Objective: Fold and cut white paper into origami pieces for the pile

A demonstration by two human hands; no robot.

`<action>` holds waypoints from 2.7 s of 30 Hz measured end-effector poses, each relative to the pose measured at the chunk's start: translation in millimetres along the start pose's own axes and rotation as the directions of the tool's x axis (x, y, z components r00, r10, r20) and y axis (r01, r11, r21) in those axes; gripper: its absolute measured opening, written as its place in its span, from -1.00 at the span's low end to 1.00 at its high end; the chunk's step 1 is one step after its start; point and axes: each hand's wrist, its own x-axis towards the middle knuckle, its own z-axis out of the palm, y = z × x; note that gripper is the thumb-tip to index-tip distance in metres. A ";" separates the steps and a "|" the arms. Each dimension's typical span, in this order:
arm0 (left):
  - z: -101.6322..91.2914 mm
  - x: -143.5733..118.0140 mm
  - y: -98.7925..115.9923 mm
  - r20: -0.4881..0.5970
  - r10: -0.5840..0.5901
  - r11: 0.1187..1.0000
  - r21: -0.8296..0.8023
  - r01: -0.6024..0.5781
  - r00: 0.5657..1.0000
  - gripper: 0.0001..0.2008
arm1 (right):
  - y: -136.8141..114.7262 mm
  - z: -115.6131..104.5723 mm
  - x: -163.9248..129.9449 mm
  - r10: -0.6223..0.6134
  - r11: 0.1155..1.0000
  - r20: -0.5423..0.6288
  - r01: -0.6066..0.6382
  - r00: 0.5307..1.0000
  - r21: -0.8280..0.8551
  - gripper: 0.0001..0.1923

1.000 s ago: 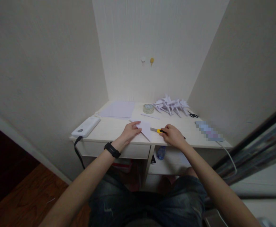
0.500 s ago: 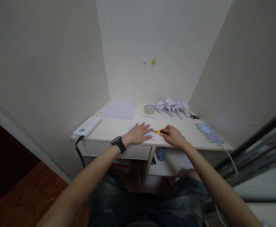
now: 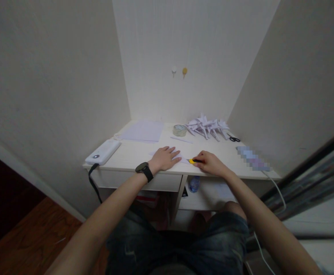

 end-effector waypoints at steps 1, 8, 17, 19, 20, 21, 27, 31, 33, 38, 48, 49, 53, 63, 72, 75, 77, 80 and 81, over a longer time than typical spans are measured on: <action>-0.5 -0.8 1.8 -0.009 -0.019 1.000 0.007 0.019 1.000 -0.38 | -0.5 -1.1 -0.7 -0.004 1.000 0.005 0.004 1.000 0.000 -0.67; -3.2 -6.4 7.2 -0.093 -0.084 0.995 0.044 0.089 0.992 -0.39 | 1.2 -1.8 -1.7 -0.006 1.000 0.038 0.006 0.999 -0.002 -0.66; -0.2 -8.0 6.3 -0.127 -0.115 0.993 0.014 0.118 0.985 -0.40 | 6.0 -1.5 -1.8 -0.019 1.000 0.033 0.018 0.999 0.021 -0.66; 2.0 -7.4 5.0 -0.117 -0.104 0.995 -0.011 0.103 0.988 -0.38 | 4.6 -1.9 -2.8 -0.022 0.999 0.035 0.021 0.999 0.027 -0.66; 3.2 -6.9 4.3 -0.105 -0.102 0.995 -0.027 0.100 0.989 -0.37 | 3.7 -1.9 -3.5 -0.022 0.999 0.038 0.021 0.999 0.030 -0.66; 4.4 -6.5 3.8 -0.088 -0.105 0.994 -0.044 0.101 0.991 -0.36 | 2.7 -1.9 -4.3 -0.019 0.999 0.039 0.018 0.999 0.032 -0.65; 6.3 -5.5 4.6 -0.009 -0.131 0.989 -0.070 0.130 0.991 -0.32 | 1.5 -1.3 -7.0 -0.009 1.000 0.036 0.008 0.999 0.023 -0.65; 5.1 -4.9 4.8 0.025 -0.135 0.989 -0.064 0.136 0.991 -0.31 | 1.6 -2.3 -5.2 -0.005 1.000 0.048 0.005 0.999 0.020 -0.64; 5.1 -4.2 4.2 0.052 -0.139 0.988 -0.060 0.142 0.989 -0.31 | -0.1 -1.2 -4.6 -0.004 1.000 0.034 0.004 0.999 0.016 -0.65; 5.7 -2.8 3.0 0.084 -0.147 0.987 -0.047 0.152 0.986 -0.31 | -5.3 11.8 -5.3 -0.004 0.999 -0.064 0.006 0.998 0.036 -0.67; 6.3 -2.5 4.4 0.092 -0.162 0.986 -0.021 0.165 0.982 -0.31 | -3.4 28.2 -7.8 -0.007 1.000 -0.209 0.008 0.978 0.003 -0.73; 6.0 -2.4 4.6 0.093 -0.160 0.987 -0.019 0.162 0.983 -0.31 | -3.2 28.2 -8.1 -0.008 1.000 -0.213 0.009 0.977 0.003 -0.73; 2.2 -2.1 5.9 0.131 -0.158 0.987 -0.019 0.162 0.979 -0.35 | -1.3 27.3 -7.3 -0.032 0.999 -0.207 0.040 0.978 0.035 -0.73; -1.1 1.2 2.4 0.209 -0.125 0.991 -0.030 0.134 0.970 -0.38 | 10.6 24.3 2.8 -0.028 0.992 -0.151 0.046 0.988 0.120 -0.73; -0.4 0.7 4.2 0.186 -0.113 0.993 -0.003 0.115 0.976 -0.39 | 16.9 23.0 1.9 -0.074 0.987 -0.139 0.093 0.988 0.133 -0.72; 0.6 1.5 3.4 0.193 -0.111 0.993 -0.006 0.114 0.975 -0.39 | 20.6 17.6 -2.6 -0.082 0.980 -0.103 0.100 0.991 0.175 -0.73; 1.6 2.1 2.5 0.201 -0.112 0.993 -0.011 0.117 0.973 -0.39 | 23.8 13.7 -6.4 -0.075 0.978 -0.090 0.091 0.993 0.186 -0.72; 3.6 2.1 1.4 0.191 -0.118 0.992 -0.012 0.122 0.975 -0.39 | 27.9 9.3 -10.6 -0.046 0.979 -0.077 0.060 0.996 0.194 -0.71; 4.4 1.7 1.2 0.176 -0.119 0.992 -0.009 0.122 0.977 -0.39 | 28.8 8.1 -11.3 -0.039 0.979 -0.070 0.052 0.997 0.197 -0.71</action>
